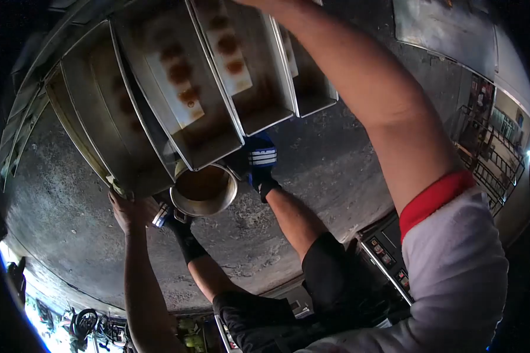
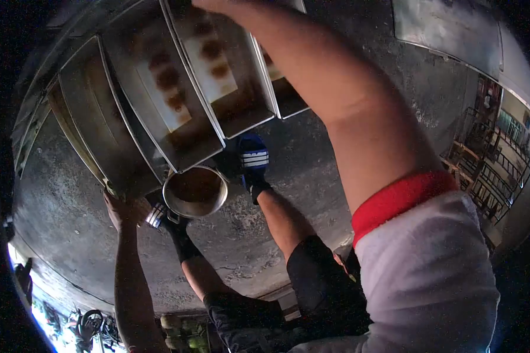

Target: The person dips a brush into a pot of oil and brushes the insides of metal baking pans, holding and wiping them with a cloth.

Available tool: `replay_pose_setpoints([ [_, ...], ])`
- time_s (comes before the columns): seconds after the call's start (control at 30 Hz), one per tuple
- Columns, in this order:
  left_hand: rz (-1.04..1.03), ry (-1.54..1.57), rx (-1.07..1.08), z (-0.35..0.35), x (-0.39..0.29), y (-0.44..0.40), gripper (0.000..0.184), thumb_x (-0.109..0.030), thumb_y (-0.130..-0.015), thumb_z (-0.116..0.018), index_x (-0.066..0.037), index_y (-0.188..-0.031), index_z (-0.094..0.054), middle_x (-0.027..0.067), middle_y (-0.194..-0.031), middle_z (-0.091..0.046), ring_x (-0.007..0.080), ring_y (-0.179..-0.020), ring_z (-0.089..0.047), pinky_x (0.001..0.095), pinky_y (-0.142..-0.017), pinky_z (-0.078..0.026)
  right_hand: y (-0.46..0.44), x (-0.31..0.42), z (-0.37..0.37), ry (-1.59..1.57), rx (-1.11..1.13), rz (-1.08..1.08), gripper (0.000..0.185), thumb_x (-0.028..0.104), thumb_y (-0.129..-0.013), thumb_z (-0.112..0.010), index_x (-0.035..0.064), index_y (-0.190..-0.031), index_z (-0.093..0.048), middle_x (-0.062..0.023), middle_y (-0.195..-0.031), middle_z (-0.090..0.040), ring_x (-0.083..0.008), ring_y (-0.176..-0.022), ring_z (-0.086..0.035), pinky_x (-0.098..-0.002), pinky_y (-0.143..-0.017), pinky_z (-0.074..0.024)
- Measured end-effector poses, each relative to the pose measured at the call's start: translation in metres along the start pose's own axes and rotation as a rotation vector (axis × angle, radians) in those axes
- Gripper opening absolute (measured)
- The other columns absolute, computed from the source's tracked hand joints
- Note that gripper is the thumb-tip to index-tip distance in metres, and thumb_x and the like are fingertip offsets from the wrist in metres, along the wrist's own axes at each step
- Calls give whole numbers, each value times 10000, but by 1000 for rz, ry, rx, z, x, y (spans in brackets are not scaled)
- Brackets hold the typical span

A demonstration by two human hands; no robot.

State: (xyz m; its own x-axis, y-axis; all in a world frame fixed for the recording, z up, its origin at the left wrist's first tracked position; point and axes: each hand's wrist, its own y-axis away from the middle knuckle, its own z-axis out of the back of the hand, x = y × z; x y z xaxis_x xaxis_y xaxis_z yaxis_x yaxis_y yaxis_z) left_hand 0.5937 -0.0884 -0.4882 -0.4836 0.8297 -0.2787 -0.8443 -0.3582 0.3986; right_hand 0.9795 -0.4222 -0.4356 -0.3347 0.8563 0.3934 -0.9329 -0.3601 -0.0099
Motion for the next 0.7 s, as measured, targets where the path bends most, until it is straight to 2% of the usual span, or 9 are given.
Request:
replay_pose_setpoints([
  [0.07, -22, 26, -6, -6, 7, -2, 635, -296, -795, -675, -24, -1296, -396, 218, -1231, -508, 434, -1114, -518, 489, -877, -455, 57, -22, -50, -100, 1, 285, 135, 93, -753, -648, 95, -888, -637, -96, -767, -630, -279, -738, -639, -393, -618, -491],
  [0.2, 52, 5, 35, 2, 2, -1, 638, -296, -809, -658, -23, -1316, -383, 231, -1256, -494, 425, -1137, -505, 489, -907, -445, 193, -14, -19, -253, 518, 140, 204, 77, -751, -667, 105, -952, -658, -115, -918, -647, -270, -817, -646, -405, -691, -509],
  [0.23, 47, 3, 24, 1, 7, -1, 643, -306, -813, -654, -24, -1322, -380, 235, -1261, -491, 423, -1144, -501, 489, -914, -442, 201, -14, -7, -254, 516, 128, 204, 77, -751, -667, 105, -952, -658, -115, -918, -647, -270, -817, -646, -405, -691, -509],
  [0.3, 20, 11, 36, -11, 15, -4, 648, -315, -817, -650, -24, -1327, -377, 238, -1266, -489, 420, -1151, -497, 489, -921, -439, 204, -13, 26, -496, 785, -34, 151, 72, -758, -704, 55, -891, -634, -75, -929, -667, -227, -872, -655, -340, -736, -515],
  [0.4, 8, 107, 56, -11, 30, -3, 649, -319, -822, -650, -28, -1333, -375, 243, -1264, -490, 413, -1156, -498, 488, -930, -432, 172, 4, 52, -655, 826, -215, 161, 116, -804, -700, 46, -927, -623, -107, -895, -682, -216, -846, -663, -342, -737, -515],
  [0.5, -54, 135, 30, -3, 7, -6, 636, -322, -829, -650, -26, -1326, -384, 241, -1254, -501, 403, -1149, -505, 480, -937, -427, 223, -6, -10, -361, 583, -71, 184, 172, -831, -697, 57, -942, -605, -109, -858, -686, -244, -784, -685, -352, -669, -518],
  [0.6, -41, 165, 55, 1, 8, -5, 629, -340, -833, -653, -21, -1312, -398, 241, -1244, -508, 399, -1145, -508, 483, -942, -421, 238, 8, -6, -472, 156, -263, 219, 231, -848, -701, 56, -940, -608, -101, -774, -679, -203, -693, -676, -309, -618, -524],
  [0.63, -46, 182, 61, -3, 21, -6, 629, -348, -836, -651, -22, -1311, -398, 240, -1241, -509, 400, -1141, -508, 487, -944, -419, 231, 26, 13, -520, 164, -491, 232, 236, -853, -700, 37, -928, -605, -107, -759, -676, -177, -679, -675, -278, -606, -521],
  [0.7, -77, 217, 56, -13, 42, -9, 630, -356, -838, -649, -23, -1310, -398, 240, -1237, -510, 401, -1137, -509, 491, -946, -417, 237, 47, 5, -693, -152, -546, 216, 222, -867, -681, 23, -909, -607, -125, -791, -673, -158, -725, -678, -272, -622, -521],
])
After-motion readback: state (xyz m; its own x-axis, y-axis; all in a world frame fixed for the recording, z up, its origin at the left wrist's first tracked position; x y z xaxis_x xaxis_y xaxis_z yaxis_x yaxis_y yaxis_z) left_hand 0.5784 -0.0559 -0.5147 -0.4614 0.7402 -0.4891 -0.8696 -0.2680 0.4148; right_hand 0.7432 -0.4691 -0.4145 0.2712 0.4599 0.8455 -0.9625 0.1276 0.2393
